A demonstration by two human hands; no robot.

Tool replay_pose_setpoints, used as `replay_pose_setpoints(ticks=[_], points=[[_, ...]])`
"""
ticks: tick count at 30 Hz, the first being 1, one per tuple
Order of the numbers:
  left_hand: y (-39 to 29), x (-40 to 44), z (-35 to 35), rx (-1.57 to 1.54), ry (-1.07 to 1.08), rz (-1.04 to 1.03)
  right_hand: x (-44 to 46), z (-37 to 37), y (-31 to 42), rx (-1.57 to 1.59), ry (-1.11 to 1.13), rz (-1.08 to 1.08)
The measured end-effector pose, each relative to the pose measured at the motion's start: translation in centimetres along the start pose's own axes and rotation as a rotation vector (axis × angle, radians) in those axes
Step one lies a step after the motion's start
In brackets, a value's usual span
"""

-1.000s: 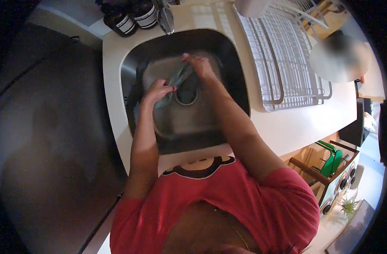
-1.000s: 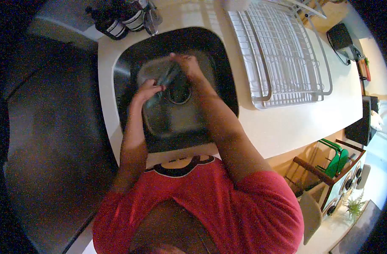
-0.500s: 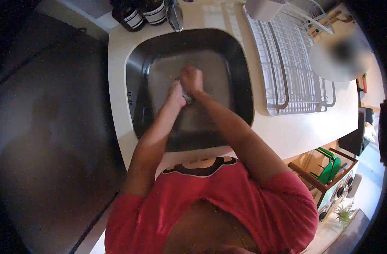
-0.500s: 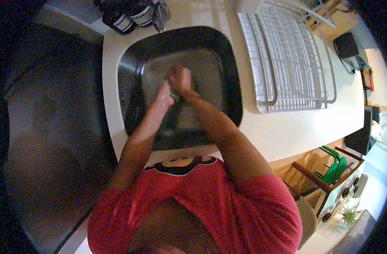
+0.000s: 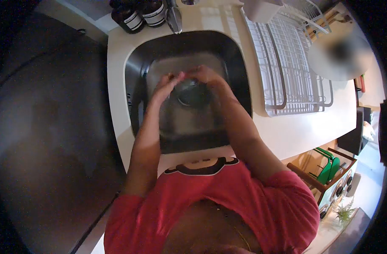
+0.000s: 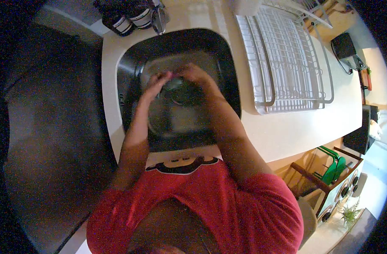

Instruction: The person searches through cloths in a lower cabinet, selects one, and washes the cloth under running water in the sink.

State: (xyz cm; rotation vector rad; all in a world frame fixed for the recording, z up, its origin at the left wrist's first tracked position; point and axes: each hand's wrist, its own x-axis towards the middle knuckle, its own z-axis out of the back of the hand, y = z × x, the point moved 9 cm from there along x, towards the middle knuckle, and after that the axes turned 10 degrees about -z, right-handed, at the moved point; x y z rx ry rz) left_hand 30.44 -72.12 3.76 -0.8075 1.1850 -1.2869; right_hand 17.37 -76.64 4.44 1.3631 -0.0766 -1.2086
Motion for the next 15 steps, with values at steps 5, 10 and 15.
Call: replay_pose_setpoints(ticks=[5, 10, 15], points=[[1.4, -0.7, -0.2, -0.188, 0.05, 0.129, 0.0, 5.3, -3.1, 0.832, -0.165, 0.212], [-0.5, -0.9, -5.3, -1.221, -0.184, 0.188, -1.1, -0.5, 1.7, 0.337, -0.293, 0.158], [4.0, -3.4, -6.0, -0.987, -0.468, 0.366, -5.2, -6.1, 6.2, -0.155, -0.581, 0.349]])
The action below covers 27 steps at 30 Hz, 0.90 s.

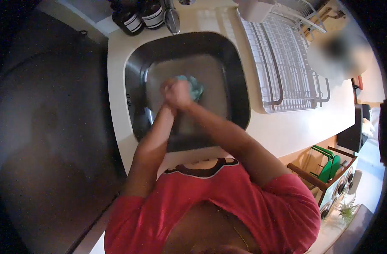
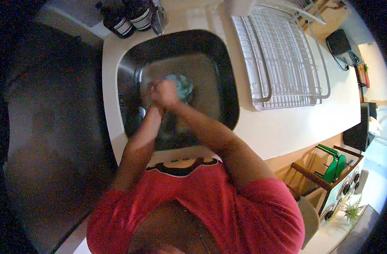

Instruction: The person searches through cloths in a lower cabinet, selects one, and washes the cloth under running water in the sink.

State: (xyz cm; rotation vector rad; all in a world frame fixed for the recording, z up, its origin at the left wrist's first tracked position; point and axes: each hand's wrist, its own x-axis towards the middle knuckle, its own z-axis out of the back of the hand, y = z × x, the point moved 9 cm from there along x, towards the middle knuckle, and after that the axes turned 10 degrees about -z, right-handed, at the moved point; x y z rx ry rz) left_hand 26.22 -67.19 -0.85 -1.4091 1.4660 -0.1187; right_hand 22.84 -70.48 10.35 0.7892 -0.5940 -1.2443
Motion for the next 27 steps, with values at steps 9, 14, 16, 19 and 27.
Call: replay_pose_setpoints(ticks=[9, 14, 16, 19, 27], points=[[2.3, 3.0, -3.1, -0.452, 0.673, 0.061, 1.5, 1.5, -4.5, 0.014, -0.137, -0.132], [1.4, 1.7, -0.1, 0.064, 0.001, -0.047, 2.2, 3.3, -5.0, 0.154, -0.227, -0.137], [6.2, 6.6, -0.3, -0.39, 0.763, 0.215, 1.2, 1.8, -4.1, 0.205, -0.21, -0.213], [2.5, 6.5, 1.7, 0.488, 0.234, -0.126, 1.1, 1.8, -6.0, 0.241, -0.263, -0.342], [-9.9, -1.3, -6.3, 0.576, 0.52, -0.463, 3.6, 0.7, -8.4, 0.825, 0.614, -0.428]])
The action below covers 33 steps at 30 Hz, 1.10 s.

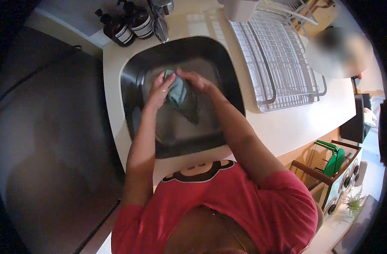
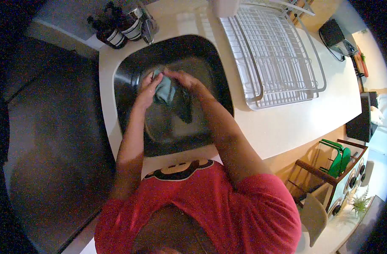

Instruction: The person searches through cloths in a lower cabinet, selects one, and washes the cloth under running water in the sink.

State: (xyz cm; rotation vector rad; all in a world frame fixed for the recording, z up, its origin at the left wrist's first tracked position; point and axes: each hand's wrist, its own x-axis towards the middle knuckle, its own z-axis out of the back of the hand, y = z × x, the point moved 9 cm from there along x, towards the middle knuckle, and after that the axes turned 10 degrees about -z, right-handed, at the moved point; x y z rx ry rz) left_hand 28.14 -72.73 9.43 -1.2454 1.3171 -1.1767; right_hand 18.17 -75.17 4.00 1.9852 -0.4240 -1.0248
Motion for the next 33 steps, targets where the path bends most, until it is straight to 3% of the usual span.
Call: replay_pose_setpoints(ticks=[1, 4, 5, 7, 10, 11, 12, 13, 15, 16, 18, 19, 21, 22, 24, 25, 26, 27, 28, 30, 31, 33], points=[[-0.6, -0.3, 0.2, 0.135, 0.119, 0.037, -2.7, -0.7, 2.6, -0.204, -0.058, 0.024], [0.2, -2.0, 2.3, 0.608, 0.308, 0.259, -1.2, 1.3, 2.4, -0.021, -0.076, 0.055], [0.6, -2.5, 2.9, 0.518, 0.296, 0.296, -0.7, 2.6, 2.3, -0.084, -0.199, 0.076], [0.8, -3.0, 3.9, 0.163, 0.061, 0.199, -0.6, 4.5, 2.7, -0.212, -0.446, 0.118], [1.9, -3.2, 2.3, -0.402, -0.211, 0.212, -2.3, 0.7, 5.3, 0.157, -0.341, 0.402], [2.3, -3.3, 1.1, -0.598, -0.285, 0.243, -3.7, -1.1, 5.8, -0.017, -0.434, 0.392], [3.3, -2.4, 1.0, -0.62, -0.232, 0.134, -5.9, -4.1, 6.6, -0.089, -0.533, 0.398], [6.0, -1.4, 1.2, -0.642, -0.178, 0.027, -7.8, -7.9, 7.8, -0.414, -0.62, 0.661], [7.0, -1.7, 0.3, -0.618, -0.2, 0.04, -8.2, -11.5, 6.8, -0.817, -0.674, 0.951], [5.7, -2.8, -1.6, -0.577, -0.277, 0.161, -4.8, -9.5, 4.3, -0.904, -0.658, 0.741], [3.8, -5.3, -4.1, -0.487, -0.426, 0.404, -6.0, -3.1, 5.8, -0.574, -0.804, 0.476], [5.0, -4.4, -5.0, -0.618, -0.313, 0.339, -6.2, -2.3, 5.5, -0.581, -0.85, 0.478], [7.9, -4.1, -4.7, -0.685, -0.306, 0.383, -6.8, -1.2, 4.8, -0.606, -0.939, 0.484], [9.4, -3.7, -4.4, -0.722, -0.303, 0.402, -6.9, -4.0, 5.3, -0.798, -0.762, 0.478], [11.1, -2.4, -4.9, -0.918, -0.028, 0.299, -7.3, -11.2, 3.9, -1.153, -0.375, 0.444], [11.7, -1.6, -4.9, -1.011, 0.114, 0.235, -4.8, -6.8, 1.1, -0.673, -0.686, 0.388], [11.3, -1.8, -5.2, -1.094, 0.255, 0.178, -4.9, -4.8, 1.9, -0.66, -0.769, 0.375], [4.8, -6.6, -5.2, -0.492, -0.416, 0.454, -5.6, -1.9, 3.4, -0.644, -0.858, 0.366], [4.0, -6.9, -5.3, -0.488, -0.425, 0.486, -6.7, -0.3, 4.2, -0.625, -0.946, 0.348], [3.9, -7.5, -5.6, -0.492, -0.443, 0.543, -7.0, -2.4, 4.9, -0.666, -0.89, 0.456], [9.9, -4.5, -4.5, -0.74, -0.218, 0.363, -6.8, -4.9, 4.7, -0.738, -0.837, 0.51], [11.6, -2.7, -4.4, -0.97, 0.041, 0.241, -8.9, -10.2, 4.9, -0.78, -0.705, 0.635]])
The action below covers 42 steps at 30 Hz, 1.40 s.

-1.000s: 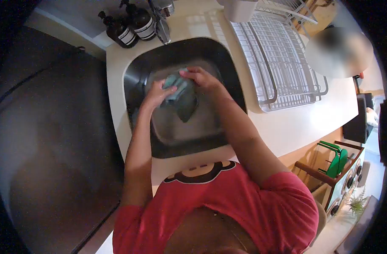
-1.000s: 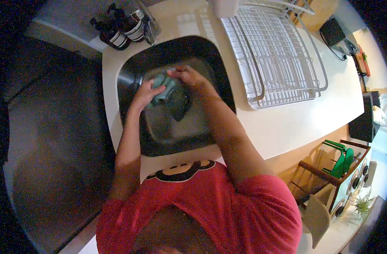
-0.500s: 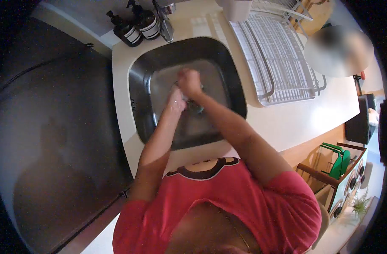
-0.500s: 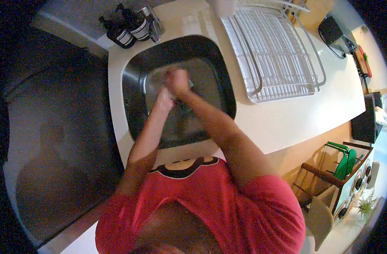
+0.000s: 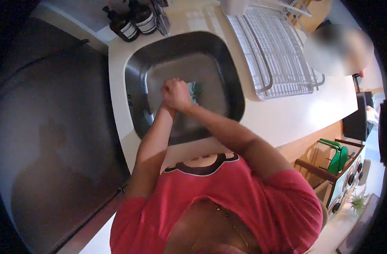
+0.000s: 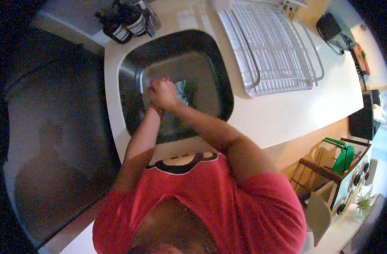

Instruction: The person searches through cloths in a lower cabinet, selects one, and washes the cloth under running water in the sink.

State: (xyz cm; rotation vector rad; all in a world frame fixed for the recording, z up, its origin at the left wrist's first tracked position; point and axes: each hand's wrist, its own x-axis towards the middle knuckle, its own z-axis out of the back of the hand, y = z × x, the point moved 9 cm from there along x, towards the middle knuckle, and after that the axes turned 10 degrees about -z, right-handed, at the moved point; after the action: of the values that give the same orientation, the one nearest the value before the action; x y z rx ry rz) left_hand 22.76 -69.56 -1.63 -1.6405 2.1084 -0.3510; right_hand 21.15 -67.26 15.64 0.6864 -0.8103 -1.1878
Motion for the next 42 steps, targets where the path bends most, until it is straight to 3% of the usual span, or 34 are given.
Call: replay_pose_setpoints(ticks=[2, 3, 4, 6, 9, 12, 13, 14, 15, 16, 17, 18, 20, 21, 24, 25, 26, 27, 28, 30, 33, 34, 36, 38, 39, 40, 42], points=[[-0.9, 0.5, -1.8, -0.168, 0.313, 0.018, 2.7, 0.6, -4.6, 0.069, 0.016, -0.211], [-2.0, -0.2, -2.6, 0.042, 0.095, 0.001, 4.2, 0.7, -8.2, 0.108, 0.022, -0.328], [-4.3, -2.7, -6.3, 0.25, -0.125, -0.012, 5.6, 2.1, -11.8, 0.042, -0.167, -0.369], [-8.1, -5.3, -6.4, 0.607, -0.497, 0.01, 6.8, 4.5, -12.0, 0.333, 0.037, -0.507], [-10.0, -4.6, -2.7, 1.798, 0.103, 0.177, 7.9, 4.5, -13.0, 0.727, 0.132, -0.64], [-13.1, -6.8, -3.3, 1.587, -0.16, 0.141, 8.5, 7.4, -11.4, 0.523, 0.182, -0.523], [-13.4, -6.5, -4.6, 1.407, -0.068, 0.014, 8.6, 7.9, -11.0, 0.457, 0.196, -0.486], [-13.8, -6.4, -5.9, 1.221, 0.019, -0.109, 8.4, 7.6, -9.1, 0.472, 0.273, -0.29], [-14.5, -6.4, -7.1, 1.03, 0.097, -0.231, 7.5, 6.6, -7.7, 0.28, 0.447, -0.215], [-14.0, -5.6, -5.1, 0.518, -0.055, -0.171, 6.4, 6.0, -6.2, 0.085, 0.618, -0.133], [-13.8, -5.1, -3.7, 0.425, -0.129, -0.186, 5.0, 5.1, -5.1, -0.113, 0.784, -0.045], [-13.1, -4.9, -3.3, 0.333, -0.202, -0.201, 4.7, 5.1, -5.2, -0.072, 0.779, -0.125], [-11.0, -5.0, -5.5, 0.168, -0.266, -0.192, 5.7, 3.8, -7.4, 0.308, 0.592, -0.368], [-9.7, -4.7, -5.8, 0.136, -0.273, -0.184, 6.0, 3.3, -8.4, 0.492, 0.487, -0.491], [-5.5, -3.5, -5.6, 0.124, -0.285, -0.052, 3.4, 3.7, -2.1, 0.461, 0.065, -0.295], [-5.6, -4.1, -7.5, 0.125, 0.035, -0.107, 2.5, 0.2, -1.6, 0.213, 0.164, -0.199], [-6.1, -5.4, -9.1, 0.065, 0.082, -0.209, 1.1, -4.5, -2.6, -0.034, 0.262, -0.1], [-5.5, -5.5, -8.8, 0.077, 0.016, -0.203, -0.2, -7.5, -3.3, -0.279, 0.361, 0.002], [-4.9, -5.7, -8.3, 0.089, -0.05, -0.196, 0.6, -5.4, -3.9, -0.229, 0.224, -0.016], [-2.4, -4.6, -4.4, 0.259, -0.388, 0.04, 3.6, 0.1, -5.9, -0.13, -0.062, -0.047], [-2.2, -5.0, -5.1, 0.344, -0.436, 0.016, 3.6, 0.9, -6.8, -0.034, -0.093, -0.058], [-0.9, -2.5, 1.6, 0.269, -0.473, -0.018, 2.4, 1.1, -4.3, -0.036, -0.031, -0.044], [-1.8, -2.4, -6.6, -0.288, 0.556, -0.017, 1.2, -0.9, -2.8, -0.09, 0.021, -0.06], [-1.5, -2.0, -6.3, -0.005, 0.091, -0.048, 2.4, -1.1, -5.4, -0.073, 0.01, -0.19], [-2.2, -4.3, -4.9, 0.261, -0.413, -0.083, 3.4, 1.5, -6.1, -0.004, 0.012, -0.294], [-2.6, -5.5, -7.1, 0.377, -0.426, -0.043, 3.5, 3.0, -6.9, 0.065, 0.014, -0.404], [-1.7, -2.5, -6.4, 0.074, -0.003, -0.117, 3.0, 2.3, -5.6, 0.013, -0.065, -0.236]])
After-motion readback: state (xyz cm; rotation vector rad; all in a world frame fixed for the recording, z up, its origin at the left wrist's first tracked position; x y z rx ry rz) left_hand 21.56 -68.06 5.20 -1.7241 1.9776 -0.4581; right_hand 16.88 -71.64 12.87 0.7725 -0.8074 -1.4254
